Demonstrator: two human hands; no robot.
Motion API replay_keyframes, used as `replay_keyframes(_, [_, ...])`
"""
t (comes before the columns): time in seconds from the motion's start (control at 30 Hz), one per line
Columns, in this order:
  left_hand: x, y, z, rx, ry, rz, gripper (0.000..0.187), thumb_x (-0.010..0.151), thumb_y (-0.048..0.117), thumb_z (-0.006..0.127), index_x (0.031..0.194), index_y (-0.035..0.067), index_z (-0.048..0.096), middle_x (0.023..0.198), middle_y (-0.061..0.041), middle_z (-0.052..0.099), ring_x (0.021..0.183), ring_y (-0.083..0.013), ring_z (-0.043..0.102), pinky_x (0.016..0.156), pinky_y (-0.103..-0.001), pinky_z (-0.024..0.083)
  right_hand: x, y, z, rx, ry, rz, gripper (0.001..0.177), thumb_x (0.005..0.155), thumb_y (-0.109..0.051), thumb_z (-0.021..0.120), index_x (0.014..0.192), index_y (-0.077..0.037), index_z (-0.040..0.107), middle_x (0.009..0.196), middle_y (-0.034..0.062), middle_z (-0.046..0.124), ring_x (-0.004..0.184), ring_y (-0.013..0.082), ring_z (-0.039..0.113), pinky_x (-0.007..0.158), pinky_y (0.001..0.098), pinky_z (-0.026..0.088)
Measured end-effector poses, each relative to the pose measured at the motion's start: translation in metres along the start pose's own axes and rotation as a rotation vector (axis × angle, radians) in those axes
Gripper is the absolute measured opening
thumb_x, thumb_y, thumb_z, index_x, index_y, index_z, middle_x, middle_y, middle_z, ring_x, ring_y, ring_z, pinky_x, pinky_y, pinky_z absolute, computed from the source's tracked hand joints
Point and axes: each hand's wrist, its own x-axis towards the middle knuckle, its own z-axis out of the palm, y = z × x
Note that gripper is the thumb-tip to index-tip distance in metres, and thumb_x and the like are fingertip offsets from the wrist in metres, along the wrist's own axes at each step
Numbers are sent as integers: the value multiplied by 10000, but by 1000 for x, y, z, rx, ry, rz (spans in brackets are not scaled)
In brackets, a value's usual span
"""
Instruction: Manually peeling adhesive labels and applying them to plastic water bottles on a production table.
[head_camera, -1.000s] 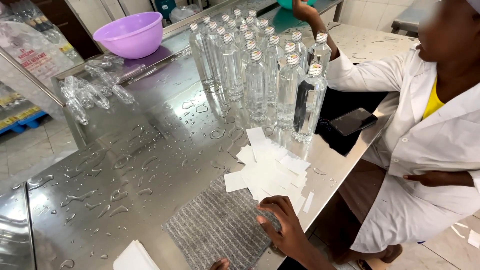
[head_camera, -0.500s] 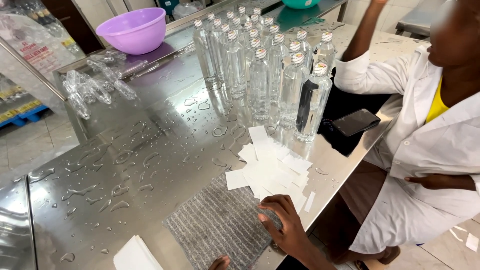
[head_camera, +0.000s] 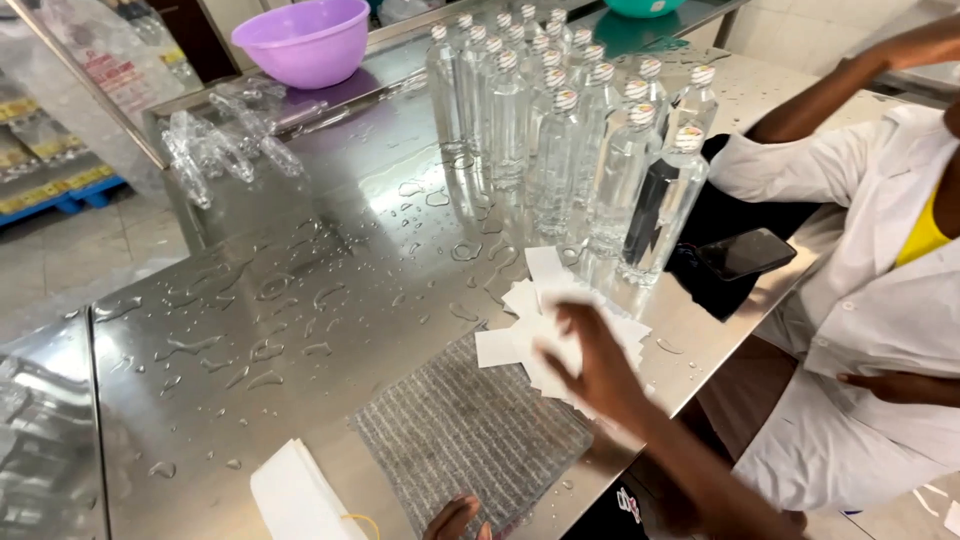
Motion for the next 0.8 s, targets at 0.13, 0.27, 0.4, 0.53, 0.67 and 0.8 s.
replay_keyframes(0.13, [7, 49, 0, 110, 75, -169, 363, 914, 372, 805, 1250, 236, 810, 1254, 40, 775, 1189, -182, 755, 1020, -405, 680, 127, 67, 0, -112, -10, 165, 712, 1008, -149, 787, 1605, -5, 426, 1289, 222, 617, 666, 188, 680, 588, 343, 646])
replay_keyframes(0.27, [24, 71, -9, 77, 71, -164, 311, 928, 340, 791, 1221, 242, 829, 1238, 28, 783, 1156, -174, 777, 1004, -391, 681, 208, 164, 38, -95, 89, 515, 1006, 1106, -400, 728, 1717, 8, 40, 1779, 290, 149, 979, 442, 765, 848, 604, 566])
replay_keyframes(0.4, [41, 104, -22, 25, 79, -186, 287, 919, 264, 799, 1200, 219, 841, 1209, 7, 809, 1157, -187, 801, 1005, -393, 690, 230, 220, 66, -146, 234, 629, 1154, 1057, -458, 835, 1730, -107, -35, 1738, 307, 352, 1372, 559, 590, 995, 697, 509])
replay_keyframes(0.53, [53, 142, -28, 29, 70, -248, 264, 939, 288, 778, 1192, 248, 845, 1200, 25, 811, 1169, -187, 800, 982, -409, 693, 221, 210, 64, -248, 229, 597, 1169, 967, -613, 883, 1691, -40, 166, 1675, 266, 410, 1212, 537, 672, 787, 665, 583])
replay_keyframes(0.67, [85, 196, -46, 5, 135, -158, 202, 960, 205, 743, 1136, 179, 837, 1166, -6, 816, 1129, -189, 796, 961, -360, 667, 205, 177, 58, -328, 261, 405, 1013, 917, -518, 954, 1554, 30, 389, 1536, 206, 532, 1262, 454, 597, 808, 622, 593])
replay_keyframes(0.8, [91, 205, -50, -23, 164, -93, 195, 1000, 224, 714, 1111, 135, 846, 1149, -47, 807, 1067, -212, 817, 915, -365, 703, 178, 142, 52, -483, 384, -274, 927, 945, -581, 930, 1449, 119, 591, 1248, 262, 731, 1188, 431, 686, 1077, 530, 549])
